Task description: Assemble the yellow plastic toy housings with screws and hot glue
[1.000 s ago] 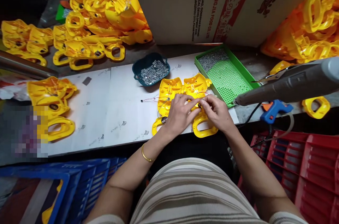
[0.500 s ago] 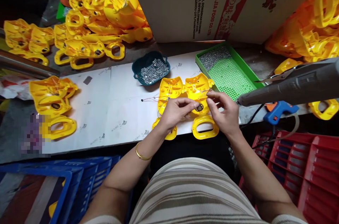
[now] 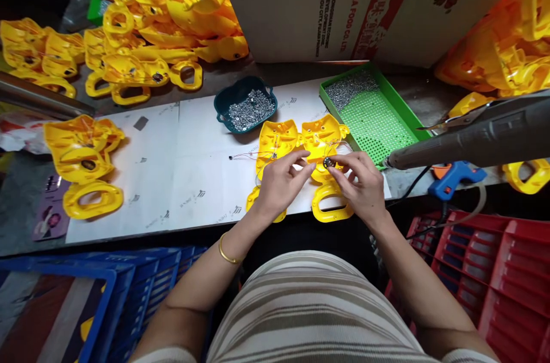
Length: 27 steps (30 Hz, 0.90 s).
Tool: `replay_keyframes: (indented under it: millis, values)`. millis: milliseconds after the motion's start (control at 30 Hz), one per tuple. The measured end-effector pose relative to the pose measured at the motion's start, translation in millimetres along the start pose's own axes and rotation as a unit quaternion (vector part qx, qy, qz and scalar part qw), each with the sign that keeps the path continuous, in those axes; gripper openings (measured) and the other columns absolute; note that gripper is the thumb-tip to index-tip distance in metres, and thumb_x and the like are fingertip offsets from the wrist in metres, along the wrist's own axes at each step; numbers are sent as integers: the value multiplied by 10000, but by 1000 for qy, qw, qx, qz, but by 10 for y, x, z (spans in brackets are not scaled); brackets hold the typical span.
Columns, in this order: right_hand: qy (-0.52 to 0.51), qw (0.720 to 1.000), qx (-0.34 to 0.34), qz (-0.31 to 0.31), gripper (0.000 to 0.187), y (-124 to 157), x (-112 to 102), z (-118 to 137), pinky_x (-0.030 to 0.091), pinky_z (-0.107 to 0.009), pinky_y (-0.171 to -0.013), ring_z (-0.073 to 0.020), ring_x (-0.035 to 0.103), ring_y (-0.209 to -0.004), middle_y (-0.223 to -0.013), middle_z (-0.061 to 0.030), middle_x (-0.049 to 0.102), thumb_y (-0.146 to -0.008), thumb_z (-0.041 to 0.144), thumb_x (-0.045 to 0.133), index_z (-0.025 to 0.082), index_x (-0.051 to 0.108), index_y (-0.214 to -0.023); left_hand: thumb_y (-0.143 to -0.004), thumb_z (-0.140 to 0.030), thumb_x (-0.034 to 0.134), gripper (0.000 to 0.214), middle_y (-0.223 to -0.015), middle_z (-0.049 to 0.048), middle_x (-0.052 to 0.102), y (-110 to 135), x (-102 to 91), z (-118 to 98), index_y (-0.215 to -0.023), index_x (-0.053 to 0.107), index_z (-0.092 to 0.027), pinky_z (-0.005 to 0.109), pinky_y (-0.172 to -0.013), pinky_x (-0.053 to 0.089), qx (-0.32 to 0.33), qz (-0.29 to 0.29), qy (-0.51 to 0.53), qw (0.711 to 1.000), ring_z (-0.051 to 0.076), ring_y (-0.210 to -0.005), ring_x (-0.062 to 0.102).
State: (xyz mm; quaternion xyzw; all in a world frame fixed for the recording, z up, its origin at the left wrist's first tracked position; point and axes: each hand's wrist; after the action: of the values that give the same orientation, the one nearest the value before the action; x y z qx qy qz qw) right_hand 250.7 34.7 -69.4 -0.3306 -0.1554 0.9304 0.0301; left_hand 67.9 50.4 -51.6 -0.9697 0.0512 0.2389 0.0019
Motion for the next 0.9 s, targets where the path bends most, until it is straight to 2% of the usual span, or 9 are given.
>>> replay_keyframes:
  millis: [100,200,300,467,667,767,900]
  values:
    - [70,997,-5,43,214,-25,15,-63,502,-297,-720,-178,637,-817,-909,-58,657,-914,308,559,203,684,-1053,-874,-325,639,353,-1159,111,686,100,13,69,-1178,632,-144,304,-850,543,114,-29,-164,979,190,-910,679]
    - [128,990,-22,63,222,-62,50,-86,473,-299,-732,-192,632,-850,-911,-56,676,-922,319,539,216,695,-1043,-903,-347,607,458,-1277,137,625,147,69,101,-1304,529,-139,299,-858,548,136,-8,-215,967,232,-1089,646]
    - [174,980,-31,89,213,-92,70,-74,448,-307,-717,-205,619,-856,-911,-51,689,-916,323,552,224,709,-1021,-896,-356,620,555,-1281,138,622,138,129,100,-1385,441,-163,311,-845,551,129,19,-247,960,239,-1078,655]
    - [214,970,-36,108,198,-108,75,-40,412,-324,-664,-221,588,-847,-903,-46,703,-902,320,582,232,725,-1008,-878,-312,646,631,-1218,143,648,99,175,86,-1428,381,-155,306,-793,552,103,62,-249,961,241,-1021,669]
    - [201,971,-20,128,190,-149,91,-29,403,-326,-668,-214,580,-860,-911,-45,710,-907,323,575,255,737,-978,-888,-258,594,631,-1193,131,652,79,171,97,-1457,345,-150,303,-785,548,88,78,-206,971,211,-936,674]
    - [209,966,-23,148,193,-180,89,-13,396,-319,-640,-206,585,-853,-907,-49,693,-906,323,570,259,744,-957,-891,-193,525,612,-1257,139,617,82,188,105,-1469,328,-144,311,-825,544,92,76,-197,973,210,-984,660]
    - [222,957,-30,184,207,-231,94,-31,384,-300,-610,-194,596,-843,-911,-56,675,-912,315,552,249,744,-953,-856,-87,434,618,-1357,149,548,48,263,138,-1463,336,-147,361,-914,531,102,58,-190,975,248,-1171,585]
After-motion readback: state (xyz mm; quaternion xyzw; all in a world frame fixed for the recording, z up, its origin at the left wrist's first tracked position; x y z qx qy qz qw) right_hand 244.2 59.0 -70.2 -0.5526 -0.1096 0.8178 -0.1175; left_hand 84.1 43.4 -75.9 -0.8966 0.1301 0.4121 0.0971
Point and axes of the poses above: each hand's wrist, its own y-axis away from the middle knuckle, its own x-axis out of the palm, z = x × y
